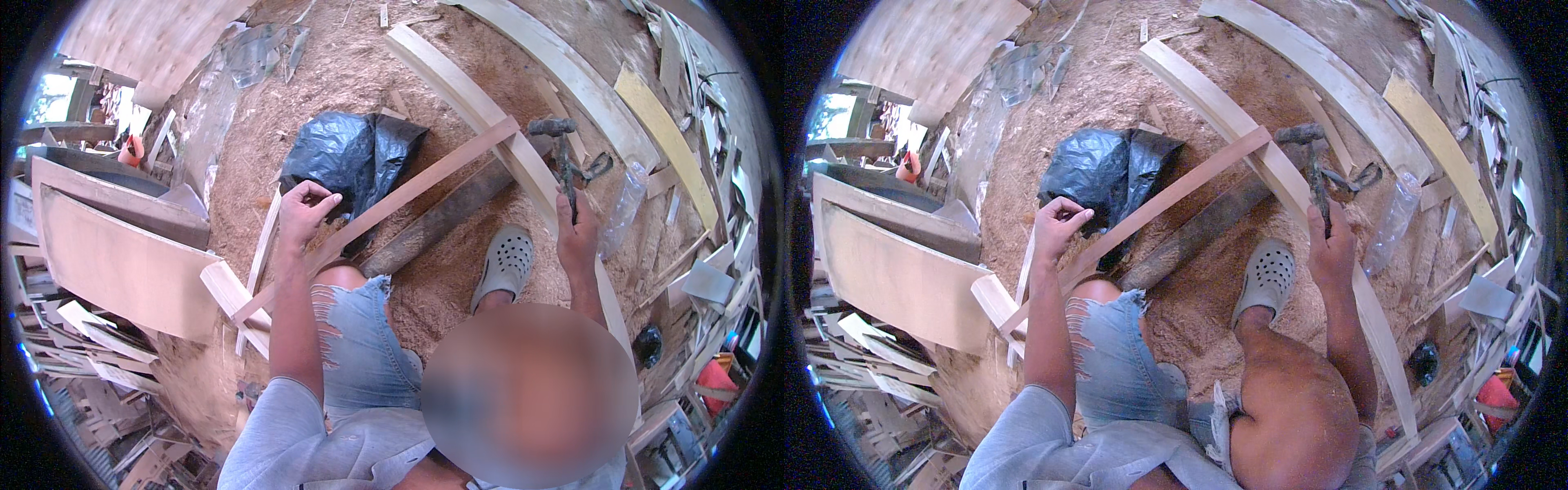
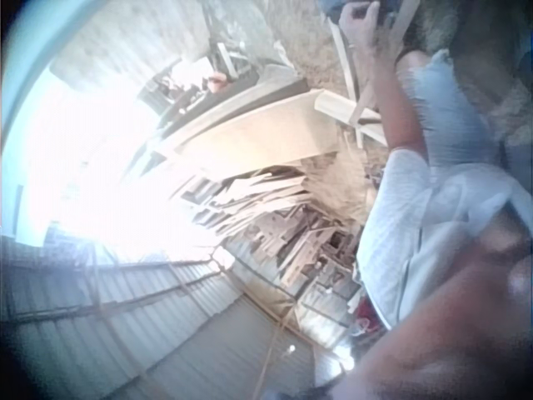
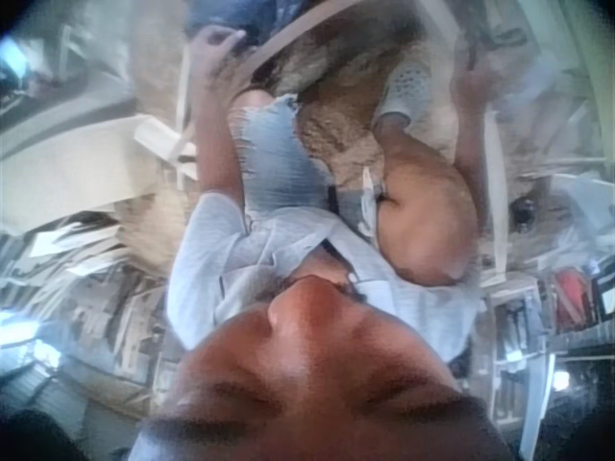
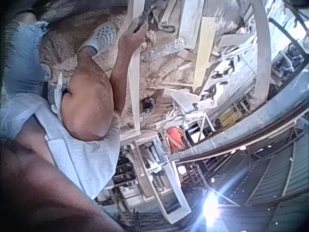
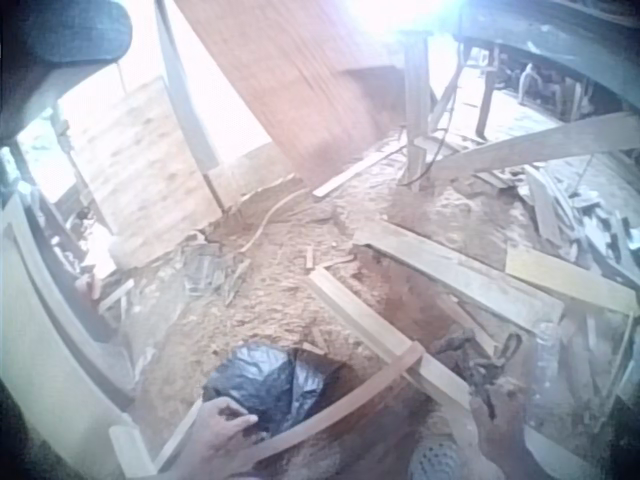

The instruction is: The person constructs a wooden frame by positioning wooden boards together and hammering nails into the wood.

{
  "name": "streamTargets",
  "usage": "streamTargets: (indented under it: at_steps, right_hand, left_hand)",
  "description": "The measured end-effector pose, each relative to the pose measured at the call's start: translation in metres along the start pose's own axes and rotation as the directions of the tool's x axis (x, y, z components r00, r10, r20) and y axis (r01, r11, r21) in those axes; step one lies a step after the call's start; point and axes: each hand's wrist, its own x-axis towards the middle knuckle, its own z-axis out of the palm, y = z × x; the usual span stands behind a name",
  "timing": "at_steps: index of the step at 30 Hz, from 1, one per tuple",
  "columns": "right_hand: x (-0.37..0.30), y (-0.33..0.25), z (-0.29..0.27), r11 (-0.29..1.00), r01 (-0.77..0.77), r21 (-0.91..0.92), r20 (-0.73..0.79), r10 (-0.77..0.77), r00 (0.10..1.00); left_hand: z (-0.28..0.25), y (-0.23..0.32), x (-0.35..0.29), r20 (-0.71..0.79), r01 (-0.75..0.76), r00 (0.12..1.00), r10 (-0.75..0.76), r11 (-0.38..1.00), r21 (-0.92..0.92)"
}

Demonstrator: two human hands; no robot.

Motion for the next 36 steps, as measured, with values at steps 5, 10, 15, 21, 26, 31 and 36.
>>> streamTargets:
  at_steps: [5, 10, 15, 21, 26, 31, 36]
  right_hand:
    - [0.001, 0.008, 0.003, 1.000, 0.004, 0.003, -0.002, -0.004, 1.000]
    - [-0.001, 0.003, 0.000, 1.000, -0.021, -0.001, -0.009, 0.021, 1.000]
    - [-0.002, 0.000, 0.001, 0.997, -0.076, 0.008, 0.039, 0.075, 0.996]
    - [-0.001, 0.002, -0.002, 0.994, -0.110, 0.022, 0.036, 0.110, 0.993]
    - [0.002, 0.007, 0.004, 1.000, -0.026, -0.010, -0.028, 0.026, 0.999]
    - [0.004, -0.004, -0.003, 0.997, -0.070, -0.027, 0.008, 0.070, 0.998]
    - [0.006, 0.002, 0.001, 1.000, -0.014, -0.013, -0.019, 0.014, 1.000]
  left_hand:
    - [0.003, -0.009, -0.001, -0.060, -0.086, 0.995, 0.079, 0.988, -0.127]
    - [0.007, -0.027, 0.009, -0.143, -0.008, 0.990, 0.023, 0.994, 0.107]
    - [0.035, -0.039, 0.067, -0.134, -0.056, 0.978, 0.162, 0.815, 0.577]
    - [0.071, -0.038, 0.130, -0.039, -0.126, 0.978, 0.204, 0.731, 0.671]
    - [0.074, -0.068, 0.155, 0.147, -0.269, 0.915, 0.376, 0.295, 0.917]
    - [0.098, -0.063, 0.155, 0.153, -0.262, 0.901, 0.406, 0.228, 0.938]
    - [0.092, -0.041, 0.157, 0.337, -0.360, 0.865, 0.371, -0.006, 0.933]
